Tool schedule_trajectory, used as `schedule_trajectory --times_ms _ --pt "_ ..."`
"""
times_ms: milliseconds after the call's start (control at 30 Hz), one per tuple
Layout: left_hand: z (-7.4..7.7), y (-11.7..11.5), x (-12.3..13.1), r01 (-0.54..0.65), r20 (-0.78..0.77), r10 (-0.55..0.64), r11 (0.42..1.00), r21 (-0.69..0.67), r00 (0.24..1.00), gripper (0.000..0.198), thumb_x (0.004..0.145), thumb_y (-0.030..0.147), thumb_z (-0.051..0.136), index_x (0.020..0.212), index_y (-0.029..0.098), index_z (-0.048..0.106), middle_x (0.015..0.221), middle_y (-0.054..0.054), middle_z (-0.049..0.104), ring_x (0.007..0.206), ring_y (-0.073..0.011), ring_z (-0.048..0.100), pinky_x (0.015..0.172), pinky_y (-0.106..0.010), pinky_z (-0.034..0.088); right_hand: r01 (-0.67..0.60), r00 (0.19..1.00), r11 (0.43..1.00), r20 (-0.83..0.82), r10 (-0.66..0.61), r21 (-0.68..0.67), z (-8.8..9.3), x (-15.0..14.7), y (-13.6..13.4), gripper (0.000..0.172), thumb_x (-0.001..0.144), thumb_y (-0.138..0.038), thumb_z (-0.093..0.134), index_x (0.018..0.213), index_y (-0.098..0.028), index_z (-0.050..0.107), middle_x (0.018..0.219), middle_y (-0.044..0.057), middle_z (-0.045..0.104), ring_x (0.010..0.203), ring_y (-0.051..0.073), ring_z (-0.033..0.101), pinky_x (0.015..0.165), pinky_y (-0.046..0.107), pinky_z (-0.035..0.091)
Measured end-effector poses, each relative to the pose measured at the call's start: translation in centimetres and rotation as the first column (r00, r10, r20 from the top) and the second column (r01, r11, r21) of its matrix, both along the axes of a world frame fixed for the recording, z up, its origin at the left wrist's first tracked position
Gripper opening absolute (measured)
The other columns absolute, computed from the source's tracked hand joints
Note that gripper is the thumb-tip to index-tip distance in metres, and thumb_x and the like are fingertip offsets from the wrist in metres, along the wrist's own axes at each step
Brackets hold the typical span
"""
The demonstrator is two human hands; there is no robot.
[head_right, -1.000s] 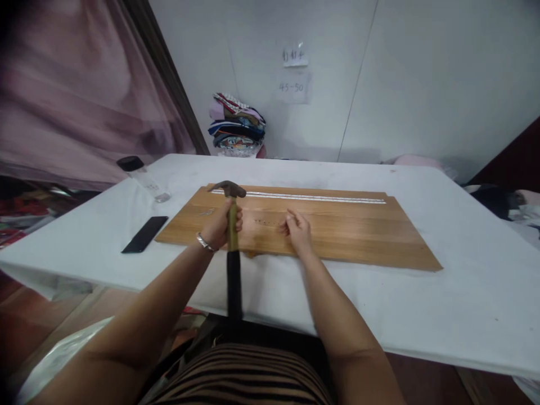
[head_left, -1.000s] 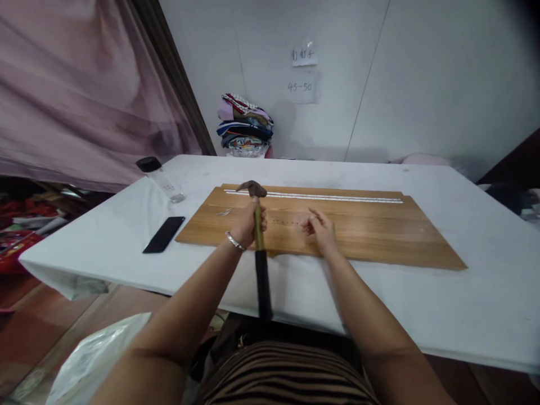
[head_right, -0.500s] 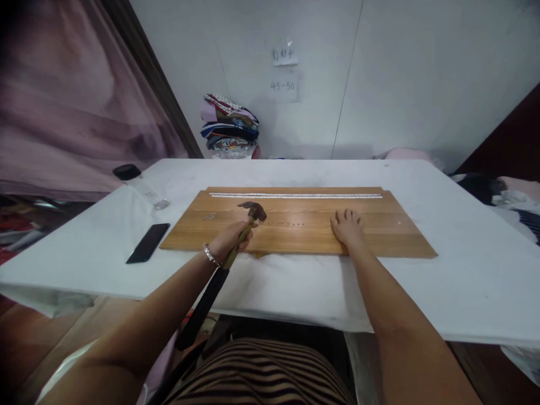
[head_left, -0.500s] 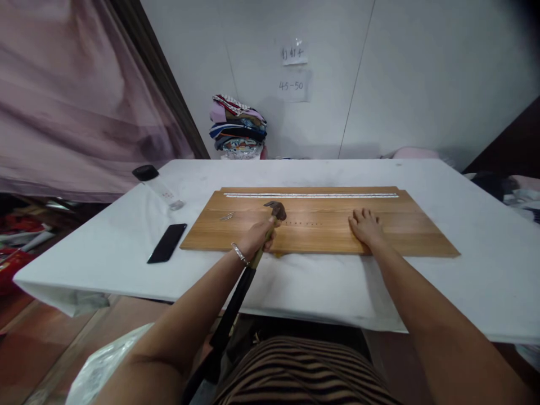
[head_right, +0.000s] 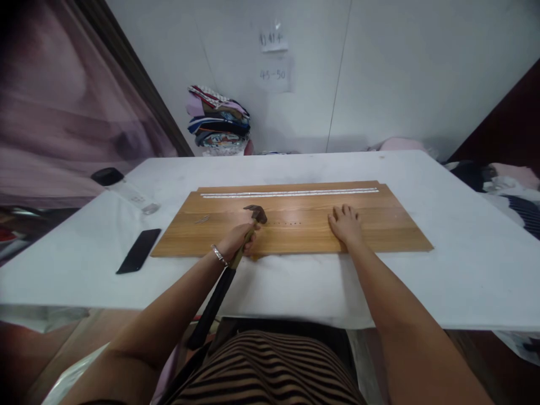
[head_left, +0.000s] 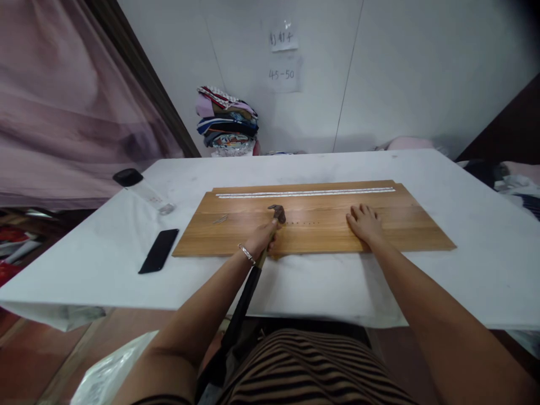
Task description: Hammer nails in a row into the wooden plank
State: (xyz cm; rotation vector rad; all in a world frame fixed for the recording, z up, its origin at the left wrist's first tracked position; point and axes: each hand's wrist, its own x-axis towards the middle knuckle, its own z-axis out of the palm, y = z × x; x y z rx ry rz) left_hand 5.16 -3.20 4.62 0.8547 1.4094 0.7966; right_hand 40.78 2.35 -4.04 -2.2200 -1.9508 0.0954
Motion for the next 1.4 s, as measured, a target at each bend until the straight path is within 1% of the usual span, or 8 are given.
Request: schedule_trajectory --times_ms 233,433,633,833,967,1100,1300,1400 --pt "0.00 0.35 -0.07 0.008 -0.037 -0.008 1.000 -0.010 0.999 0.037 0.100 0.054 0.062 0.097 0.017 0.065 0.062 0.006 0.053 0.038 -0.0067 0.038 0.039 -0.020 0.027 -0.001 1.000 1.000 0.000 0.001 0.010 0.42 -0.23 -0.30 0.053 0.108 -0.045 0.033 0.141 -0.021 0.068 0.155 0.020 0.059 0.147 0.035 0.047 0.120 0.057 0.036" --pt "0.03 0.48 0.08 0.016 -0.023 -0.016 1.000 -0.003 1.000 0.040 0.096 0.057 0.067 0.096 0.017 0.066 0.062 0.005 0.053 0.039 -0.0066 0.039 0.039 -0.019 0.025 0.003 1.000 1.000 -0.011 -0.003 0.001 0.47 -0.19 -0.32 0.054 0.108 -0.045 0.034 0.142 -0.020 0.066 0.158 0.020 0.057 0.149 0.035 0.046 0.120 0.057 0.036" --pt "0.13 0.42 0.08 0.017 -0.033 -0.018 1.000 -0.005 0.999 0.035 0.098 0.052 0.066 0.093 0.017 0.066 0.061 0.005 0.054 0.037 -0.0065 0.040 0.038 -0.019 0.025 0.010 1.000 1.000 -0.022 -0.011 -0.004 0.53 -0.20 -0.32 0.054 0.107 -0.045 0.035 0.141 -0.019 0.068 0.159 0.021 0.057 0.149 0.035 0.047 0.121 0.057 0.036" --pt "0.02 0.36 -0.13 0.025 0.004 -0.025 1.000 -0.001 1.000 0.036 0.094 0.053 0.071 0.093 0.017 0.066 0.061 0.005 0.054 0.037 -0.0066 0.040 0.039 -0.020 0.024 0.018 0.999 1.000 -0.028 -0.018 0.010 0.37 -0.11 -0.33 0.054 0.107 -0.044 0.036 0.143 -0.020 0.068 0.160 0.020 0.056 0.150 0.035 0.046 0.122 0.057 0.035" --pt "0.16 0.33 -0.09 0.030 -0.026 -0.030 1.000 -0.005 0.999 0.034 0.096 0.051 0.068 0.094 0.017 0.065 0.061 0.005 0.054 0.038 -0.0066 0.039 0.039 -0.019 0.024 0.011 0.999 1.000 -0.031 -0.010 0.021 0.34 0.06 -0.33 0.051 0.106 -0.044 0.037 0.140 -0.022 0.069 0.157 0.019 0.058 0.148 0.035 0.047 0.120 0.057 0.036" --pt "0.20 0.32 -0.16 0.026 -0.015 -0.026 1.000 0.005 1.000 0.031 0.100 0.047 0.062 0.095 0.017 0.066 0.062 0.005 0.054 0.038 -0.0066 0.039 0.038 -0.019 0.026 0.001 0.999 1.000 -0.034 0.000 0.026 0.33 0.21 -0.35 0.049 0.106 -0.045 0.038 0.136 -0.022 0.070 0.153 0.019 0.061 0.146 0.035 0.048 0.119 0.057 0.037" --pt "-0.31 0.36 -0.46 0.014 0.022 -0.014 1.000 0.003 1.000 0.029 0.098 0.045 0.065 0.093 0.017 0.068 0.061 0.003 0.055 0.037 -0.0071 0.039 0.038 -0.021 0.026 0.018 0.999 0.999 -0.037 -0.017 0.031 0.33 0.27 -0.34 0.051 0.106 -0.044 0.038 0.137 -0.021 0.071 0.157 0.019 0.060 0.147 0.035 0.049 0.120 0.056 0.037" --pt "-0.22 0.29 -0.46 0.010 0.035 -0.011 1.000 0.012 0.999 0.028 0.099 0.042 0.062 0.094 0.016 0.069 0.062 0.002 0.055 0.038 -0.0072 0.039 0.039 -0.022 0.026 0.019 0.999 0.999 -0.039 -0.017 0.039 0.34 0.32 -0.37 0.051 0.106 -0.044 0.039 0.137 -0.022 0.071 0.156 0.018 0.061 0.146 0.036 0.050 0.120 0.058 0.037"
